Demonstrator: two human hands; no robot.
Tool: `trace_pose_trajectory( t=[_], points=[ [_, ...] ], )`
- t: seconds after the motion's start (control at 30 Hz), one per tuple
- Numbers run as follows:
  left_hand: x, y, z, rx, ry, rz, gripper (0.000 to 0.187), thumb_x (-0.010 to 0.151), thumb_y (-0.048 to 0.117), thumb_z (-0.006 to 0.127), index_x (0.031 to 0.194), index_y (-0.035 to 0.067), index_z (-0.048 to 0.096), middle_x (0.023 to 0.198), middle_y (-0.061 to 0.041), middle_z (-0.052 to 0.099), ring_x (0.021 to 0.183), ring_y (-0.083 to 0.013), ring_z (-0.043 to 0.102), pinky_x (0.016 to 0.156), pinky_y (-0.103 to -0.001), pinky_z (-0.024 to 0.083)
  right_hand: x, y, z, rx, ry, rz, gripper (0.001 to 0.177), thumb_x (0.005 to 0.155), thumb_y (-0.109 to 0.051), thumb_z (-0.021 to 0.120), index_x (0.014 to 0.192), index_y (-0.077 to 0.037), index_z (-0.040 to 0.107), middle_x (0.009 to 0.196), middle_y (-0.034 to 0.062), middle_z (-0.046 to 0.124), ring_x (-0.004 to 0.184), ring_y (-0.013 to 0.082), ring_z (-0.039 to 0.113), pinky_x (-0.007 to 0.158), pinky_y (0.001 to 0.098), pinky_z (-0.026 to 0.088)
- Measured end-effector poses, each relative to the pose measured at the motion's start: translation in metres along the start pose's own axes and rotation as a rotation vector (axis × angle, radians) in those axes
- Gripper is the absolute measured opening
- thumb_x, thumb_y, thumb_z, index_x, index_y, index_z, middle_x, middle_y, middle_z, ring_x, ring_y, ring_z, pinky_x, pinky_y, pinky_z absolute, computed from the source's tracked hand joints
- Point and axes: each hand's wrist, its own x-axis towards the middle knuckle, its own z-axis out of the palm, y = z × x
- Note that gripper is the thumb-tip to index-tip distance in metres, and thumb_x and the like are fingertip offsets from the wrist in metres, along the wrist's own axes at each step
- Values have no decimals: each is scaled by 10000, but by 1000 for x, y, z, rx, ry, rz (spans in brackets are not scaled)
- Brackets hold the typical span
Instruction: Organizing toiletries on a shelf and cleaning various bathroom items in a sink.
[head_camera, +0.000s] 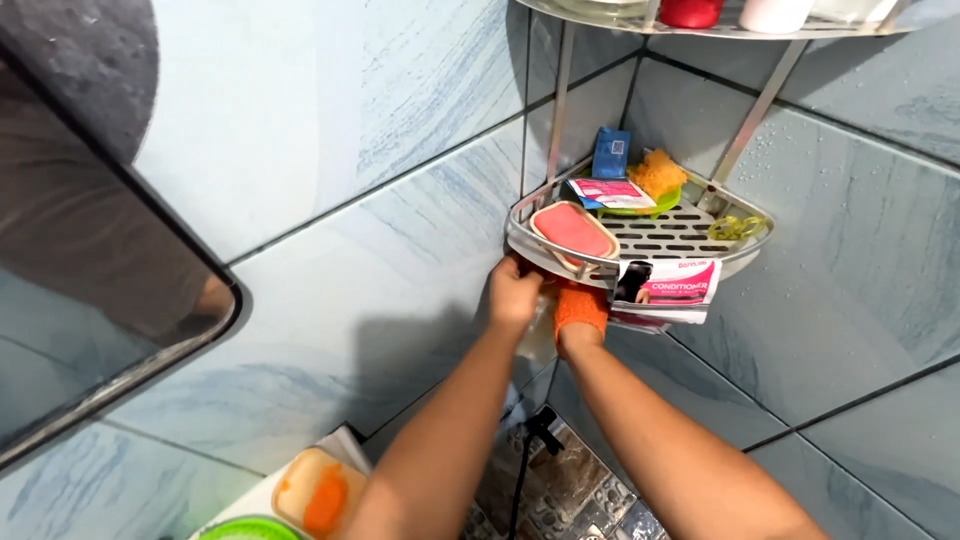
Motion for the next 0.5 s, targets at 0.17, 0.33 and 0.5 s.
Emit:
trace_pose_trajectory(
  t=[0.17, 0.33, 0.5],
  points=[
    [-2, 5, 35, -205, 186, 126, 362, 875, -83, 586, 1222, -20, 666, 1145, -93, 717, 981, -150, 653, 885, -292, 527, 7, 53, 10, 71, -216, 131, 416, 1005, -151, 513, 1412, -80, 553, 1450, 176, 574, 1278, 331, 596, 1035, 417, 500],
    [20, 11, 54, -525, 349, -4, 317, 957, 50, 511, 1210, -13, 692, 1148, -117, 716, 962, -195, 667, 849, -326, 556, 7, -19, -16, 114, -235, 166, 406, 1005, -177, 514, 1397, -83, 564, 1438, 175, 584, 1267, 330, 602, 1026, 418, 503],
    [22, 33, 60, -636, 528, -271, 286, 994, 143, 495, 1142, 23, 708, 1128, -102, 724, 937, -218, 686, 811, -351, 569, 11, -37, -42, 159, -250, 191, 397, 1006, -202, 514, 1381, -87, 576, 1425, 173, 595, 1257, 329, 607, 1017, 419, 505]
  ],
)
